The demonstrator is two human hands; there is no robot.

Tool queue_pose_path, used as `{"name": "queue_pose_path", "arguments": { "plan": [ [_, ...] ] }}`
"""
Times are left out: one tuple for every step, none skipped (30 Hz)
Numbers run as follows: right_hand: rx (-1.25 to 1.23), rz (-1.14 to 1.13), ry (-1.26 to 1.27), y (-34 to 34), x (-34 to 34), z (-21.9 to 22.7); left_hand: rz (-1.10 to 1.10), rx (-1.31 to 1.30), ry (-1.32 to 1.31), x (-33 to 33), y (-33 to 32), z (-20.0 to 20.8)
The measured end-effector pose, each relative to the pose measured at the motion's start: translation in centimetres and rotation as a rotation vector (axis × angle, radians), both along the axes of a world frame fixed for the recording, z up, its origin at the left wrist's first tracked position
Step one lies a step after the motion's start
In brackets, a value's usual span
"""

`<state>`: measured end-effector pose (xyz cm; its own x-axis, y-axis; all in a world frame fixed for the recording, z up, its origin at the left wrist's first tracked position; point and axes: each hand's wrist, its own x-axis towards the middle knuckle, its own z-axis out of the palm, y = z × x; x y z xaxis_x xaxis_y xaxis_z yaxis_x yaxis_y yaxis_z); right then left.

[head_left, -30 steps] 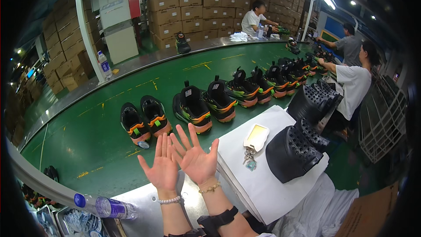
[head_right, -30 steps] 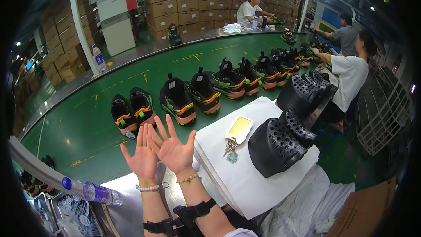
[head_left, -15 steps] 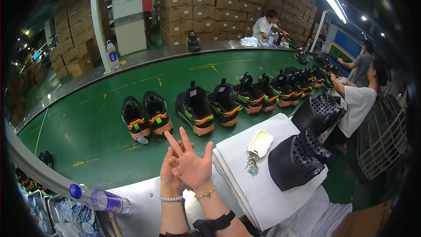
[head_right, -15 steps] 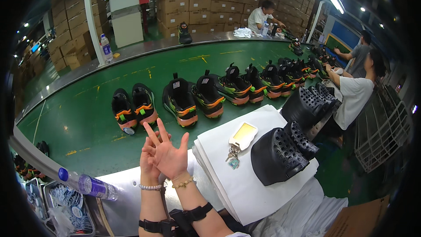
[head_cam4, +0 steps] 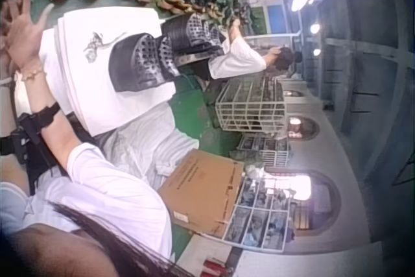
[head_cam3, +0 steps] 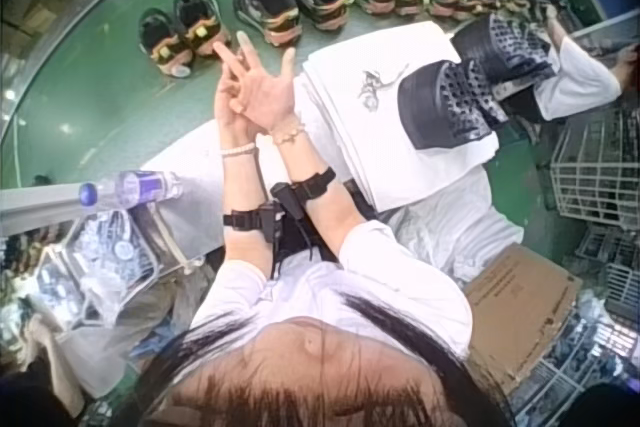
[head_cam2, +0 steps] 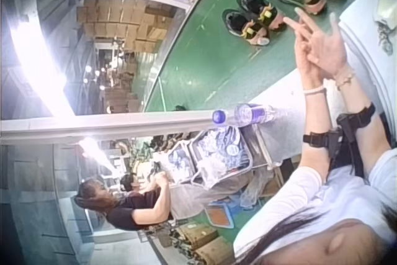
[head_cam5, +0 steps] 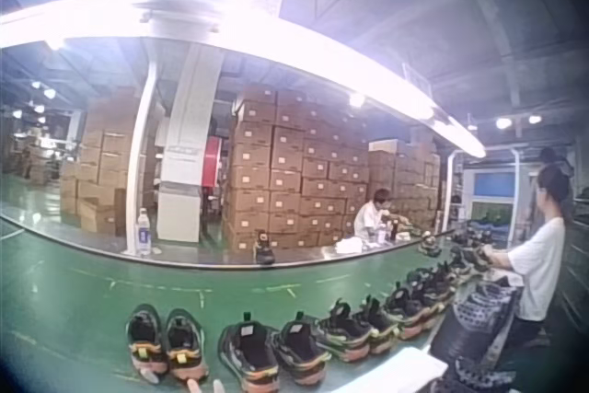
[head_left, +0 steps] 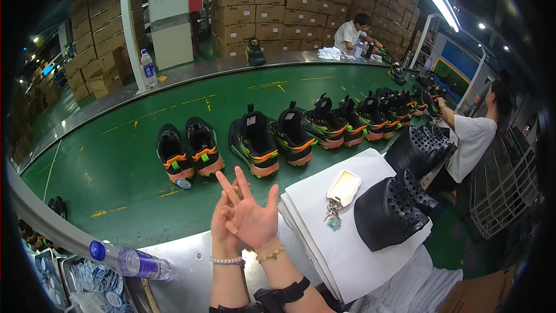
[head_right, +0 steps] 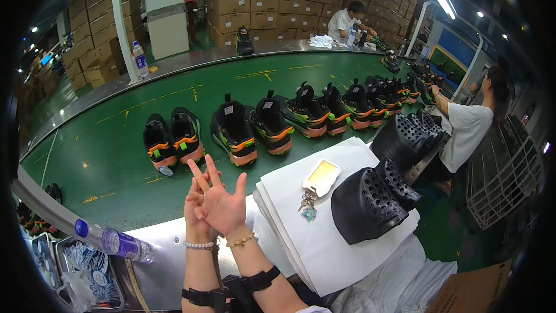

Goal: Inspecting and sorting shoe components at a manufacturing workstation.

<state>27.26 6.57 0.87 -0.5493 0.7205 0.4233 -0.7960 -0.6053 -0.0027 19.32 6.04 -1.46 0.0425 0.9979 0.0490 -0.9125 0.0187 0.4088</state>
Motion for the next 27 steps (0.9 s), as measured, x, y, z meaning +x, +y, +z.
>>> {"name": "queue_pose_path", "arguments": {
  "plan": [
    [-0.001, -0.003, -0.002, 0.1, 0.2, 0.0, -0.009, -0.020, 0.045, 0.5, -0.4, 1.1],
    [-0.008, -0.024, -0.017, 0.1, 0.5, 0.0, -0.019, -0.041, 0.089, 0.8, -0.5, 1.7],
    [-0.013, -0.038, -0.025, 0.0, 0.3, 0.2, -0.014, -0.040, 0.093, 0.3, -0.4, 1.0],
    [-0.012, -0.034, -0.021, 0.0, 0.1, 0.3, -0.048, 0.004, -0.016, -0.5, 0.0, 0.0],
    [0.006, -0.040, -0.027, -0.1, -0.1, 0.4, -0.081, 0.048, -0.124, -1.0, 0.2, -0.9],
    [0.022, -0.051, -0.038, 0.0, 0.1, 0.3, -0.083, 0.047, -0.126, -0.6, 0.1, -0.4],
    [0.021, -0.052, -0.040, 0.0, 0.3, 0.4, -0.069, 0.022, -0.134, -0.2, -0.2, 0.4],
    [-0.009, -0.047, -0.039, 0.0, 0.4, 0.5, -0.055, -0.004, -0.142, 0.2, -0.3, 0.9],
    [-0.038, -0.040, -0.036, -0.1, 0.4, 0.6, -0.054, -0.004, -0.142, 0.3, -0.3, 0.8],
    [-0.039, -0.040, -0.036, -0.1, 0.4, 0.5, -0.044, 0.000, -0.136, 0.3, -0.3, 0.8],
    [-0.014, -0.032, -0.023, 0.0, 0.3, 0.3, -0.034, 0.005, -0.130, 0.3, -0.3, 0.7],
    [0.011, -0.024, -0.010, 0.1, 0.3, 0.2, -0.033, 0.005, -0.130, 0.3, -0.3, 0.8],
    [0.011, -0.023, -0.011, 0.1, 0.3, 0.1, -0.057, 0.053, -0.152, 0.3, -0.4, 0.9],
    [0.019, -0.019, -0.007, 0.1, 0.4, 0.1, -0.082, 0.101, -0.174, 0.4, -0.5, 1.0],
    [0.027, -0.016, -0.003, 0.1, 0.4, 0.1, -0.082, 0.100, -0.174, 0.5, -0.6, 1.1],
    [0.026, -0.016, -0.003, 0.1, 0.4, 0.0, -0.049, 0.059, -0.157, 0.7, -0.6, 1.1],
    [0.022, -0.007, 0.007, 0.1, 0.4, 0.0, -0.017, 0.017, -0.141, 0.8, -0.6, 1.2],
    [0.018, 0.003, 0.017, 0.1, 0.4, 0.0, -0.017, 0.016, -0.140, 0.8, -0.7, 1.2],
    [0.017, 0.002, 0.018, 0.0, 0.4, 0.1, 0.000, 0.012, -0.124, 0.8, -0.7, 1.2],
    [-0.017, 0.011, 0.012, -0.1, 0.4, 0.3, 0.017, 0.007, -0.108, 0.8, -0.7, 1.1],
    [-0.051, 0.020, 0.006, -0.2, 0.5, 0.4, 0.016, 0.005, -0.108, 0.9, -0.6, 1.2],
    [-0.052, 0.019, 0.006, -0.1, 0.6, 0.4, 0.033, 0.007, -0.101, 1.0, -0.5, 1.2],
    [-0.068, 0.021, -0.002, -0.1, 0.7, 0.4, 0.049, 0.010, -0.094, 1.0, -0.4, 1.3],
    [-0.082, 0.026, -0.007, -0.2, 0.5, 0.5, 0.052, 0.010, -0.092, 0.6, -0.2, 0.6],
    [-0.081, 0.027, -0.006, -0.2, 0.5, 0.5, 0.043, 0.059, -0.115, 0.1, 0.2, -0.5],
    [-0.064, 0.032, 0.009, -0.1, 0.4, 0.4, 0.035, 0.109, -0.139, -0.3, 0.5, -1.4],
    [-0.048, 0.034, 0.020, 0.0, 0.5, 0.2, 0.032, 0.108, -0.141, 0.1, 0.4, -1.0]
  ]
}}
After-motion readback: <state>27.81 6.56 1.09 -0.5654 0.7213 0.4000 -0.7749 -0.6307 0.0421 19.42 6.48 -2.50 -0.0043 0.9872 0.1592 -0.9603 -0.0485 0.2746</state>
